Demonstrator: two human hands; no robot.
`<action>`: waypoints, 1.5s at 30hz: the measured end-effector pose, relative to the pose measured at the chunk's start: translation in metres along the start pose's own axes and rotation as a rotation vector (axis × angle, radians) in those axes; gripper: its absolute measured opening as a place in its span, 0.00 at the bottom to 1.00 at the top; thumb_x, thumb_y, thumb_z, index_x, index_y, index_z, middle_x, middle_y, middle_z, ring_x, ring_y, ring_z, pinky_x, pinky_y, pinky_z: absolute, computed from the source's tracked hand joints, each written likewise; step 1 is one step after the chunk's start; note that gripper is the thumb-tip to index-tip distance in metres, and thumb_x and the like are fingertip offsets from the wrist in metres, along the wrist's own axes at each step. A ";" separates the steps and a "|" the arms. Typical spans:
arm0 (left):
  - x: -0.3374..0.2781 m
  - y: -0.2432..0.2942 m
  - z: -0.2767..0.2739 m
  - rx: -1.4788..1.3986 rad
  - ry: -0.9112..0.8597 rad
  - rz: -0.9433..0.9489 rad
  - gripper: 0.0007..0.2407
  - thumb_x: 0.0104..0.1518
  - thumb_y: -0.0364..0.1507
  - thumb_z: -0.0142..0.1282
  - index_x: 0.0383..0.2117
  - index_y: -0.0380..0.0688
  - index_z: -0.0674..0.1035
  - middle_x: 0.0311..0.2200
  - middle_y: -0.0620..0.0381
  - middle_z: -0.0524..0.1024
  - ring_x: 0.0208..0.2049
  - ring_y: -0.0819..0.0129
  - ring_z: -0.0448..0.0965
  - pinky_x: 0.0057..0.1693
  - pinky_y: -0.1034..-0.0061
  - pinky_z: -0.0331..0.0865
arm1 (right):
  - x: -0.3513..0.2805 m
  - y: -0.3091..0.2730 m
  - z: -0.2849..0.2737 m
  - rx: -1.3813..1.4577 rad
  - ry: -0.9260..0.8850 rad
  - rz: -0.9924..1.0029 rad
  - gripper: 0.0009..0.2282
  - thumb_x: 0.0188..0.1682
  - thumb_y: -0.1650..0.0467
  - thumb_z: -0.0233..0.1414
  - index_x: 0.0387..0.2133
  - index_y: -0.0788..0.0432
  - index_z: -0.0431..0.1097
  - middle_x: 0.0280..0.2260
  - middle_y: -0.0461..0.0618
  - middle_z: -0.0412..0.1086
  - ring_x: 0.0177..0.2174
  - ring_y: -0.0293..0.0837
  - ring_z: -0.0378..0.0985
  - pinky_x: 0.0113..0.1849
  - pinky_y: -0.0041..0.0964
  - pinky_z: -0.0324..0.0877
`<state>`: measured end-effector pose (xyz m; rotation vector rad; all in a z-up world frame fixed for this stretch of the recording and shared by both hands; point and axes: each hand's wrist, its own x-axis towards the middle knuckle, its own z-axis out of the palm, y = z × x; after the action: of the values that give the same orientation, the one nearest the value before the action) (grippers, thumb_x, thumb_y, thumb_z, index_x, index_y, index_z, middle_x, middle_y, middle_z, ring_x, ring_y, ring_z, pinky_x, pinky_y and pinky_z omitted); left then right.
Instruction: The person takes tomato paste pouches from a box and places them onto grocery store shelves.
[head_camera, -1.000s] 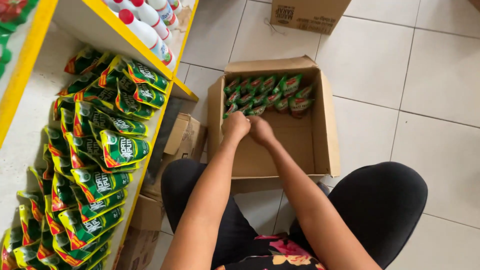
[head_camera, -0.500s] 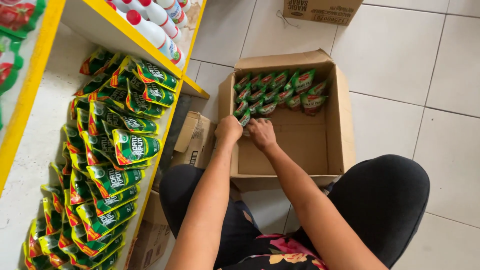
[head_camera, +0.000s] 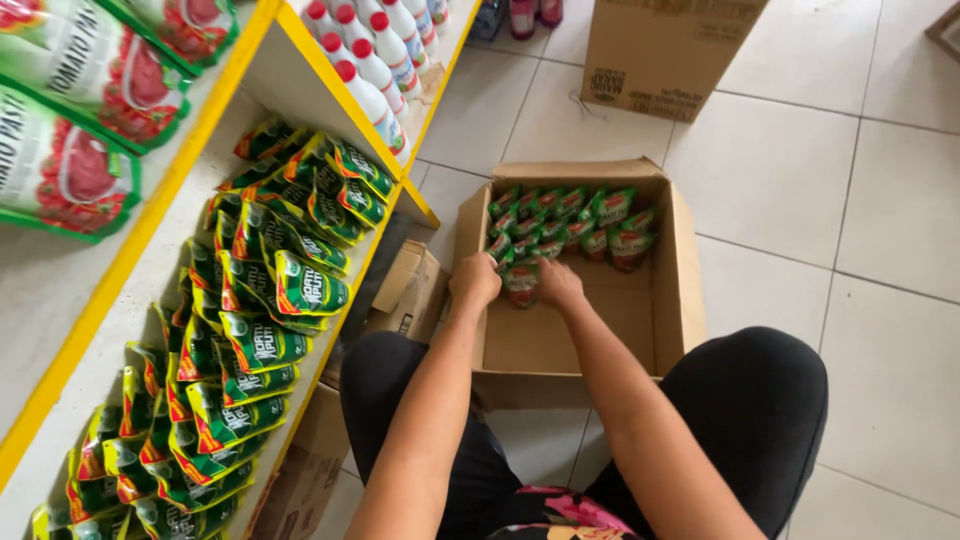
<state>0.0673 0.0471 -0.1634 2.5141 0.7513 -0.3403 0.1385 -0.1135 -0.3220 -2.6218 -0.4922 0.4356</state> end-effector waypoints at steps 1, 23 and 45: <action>0.002 -0.003 0.002 0.001 0.013 0.001 0.12 0.54 0.25 0.55 0.43 0.56 0.83 0.47 0.49 0.80 0.51 0.50 0.79 0.54 0.56 0.73 | -0.005 -0.005 0.000 0.003 0.008 -0.010 0.29 0.41 0.66 0.62 0.58 0.51 0.62 0.51 0.56 0.71 0.51 0.57 0.72 0.48 0.51 0.70; 0.028 0.037 0.006 -0.293 0.002 0.475 0.14 0.56 0.30 0.58 0.48 0.44 0.82 0.35 0.45 0.81 0.37 0.53 0.81 0.45 0.62 0.73 | -0.001 0.017 -0.160 1.136 -0.221 -0.048 0.07 0.54 0.69 0.60 0.38 0.60 0.73 0.27 0.44 0.69 0.27 0.38 0.67 0.28 0.33 0.62; 0.015 0.107 -0.028 -1.985 -0.302 -0.019 0.16 0.56 0.43 0.61 0.38 0.43 0.80 0.34 0.56 0.81 0.35 0.61 0.80 0.47 0.64 0.73 | -0.088 -0.018 -0.218 1.522 -0.117 -0.110 0.06 0.56 0.69 0.54 0.41 0.60 0.71 0.38 0.44 0.74 0.38 0.35 0.76 0.41 0.34 0.73</action>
<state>0.1434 -0.0095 -0.1039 0.5561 0.4663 0.0895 0.1371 -0.2119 -0.1073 -1.1033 -0.1680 0.5886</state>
